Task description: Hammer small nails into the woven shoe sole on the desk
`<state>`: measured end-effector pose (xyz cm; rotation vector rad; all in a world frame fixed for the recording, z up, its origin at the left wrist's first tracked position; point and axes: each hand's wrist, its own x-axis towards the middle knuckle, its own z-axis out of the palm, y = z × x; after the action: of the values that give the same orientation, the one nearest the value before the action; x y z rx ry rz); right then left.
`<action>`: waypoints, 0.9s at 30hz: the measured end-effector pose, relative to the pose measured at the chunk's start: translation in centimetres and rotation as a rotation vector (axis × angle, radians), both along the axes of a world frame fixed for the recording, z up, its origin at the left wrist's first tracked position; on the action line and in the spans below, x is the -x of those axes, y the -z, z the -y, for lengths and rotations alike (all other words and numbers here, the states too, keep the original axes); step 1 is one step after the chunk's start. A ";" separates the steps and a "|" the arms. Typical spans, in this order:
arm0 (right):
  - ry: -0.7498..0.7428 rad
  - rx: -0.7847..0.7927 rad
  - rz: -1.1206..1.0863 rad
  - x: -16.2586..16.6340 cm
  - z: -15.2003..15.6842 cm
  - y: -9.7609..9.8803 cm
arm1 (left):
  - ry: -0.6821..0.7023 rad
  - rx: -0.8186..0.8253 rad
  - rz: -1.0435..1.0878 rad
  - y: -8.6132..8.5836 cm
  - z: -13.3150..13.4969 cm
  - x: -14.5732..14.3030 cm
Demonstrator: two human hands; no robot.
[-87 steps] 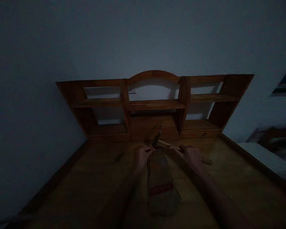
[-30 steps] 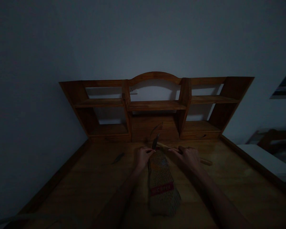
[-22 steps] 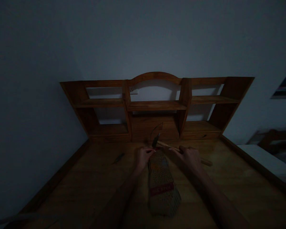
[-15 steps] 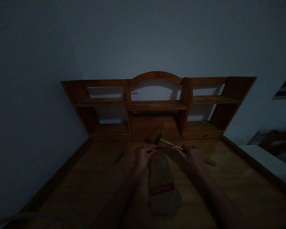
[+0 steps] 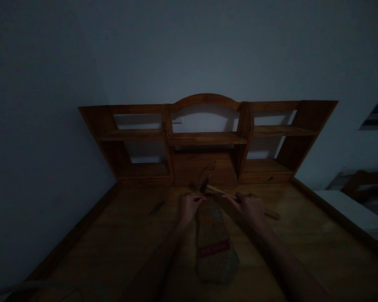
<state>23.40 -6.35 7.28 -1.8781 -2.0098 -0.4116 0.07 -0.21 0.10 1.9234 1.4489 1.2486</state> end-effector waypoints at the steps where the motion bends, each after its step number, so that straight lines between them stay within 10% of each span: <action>1: -0.005 0.007 0.002 0.0 0.0 0.0 | 0.000 0.005 0.000 0.1 -0.1 0.0; 27: 0.032 0.080 0.003 0.1 -0.4 0.4 | 0.001 0.002 -0.007 0.2 -0.1 0.1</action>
<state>23.26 -5.97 6.87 -1.9611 -2.0285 -0.3481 -0.05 -0.11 -0.09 1.9291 1.4524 1.2409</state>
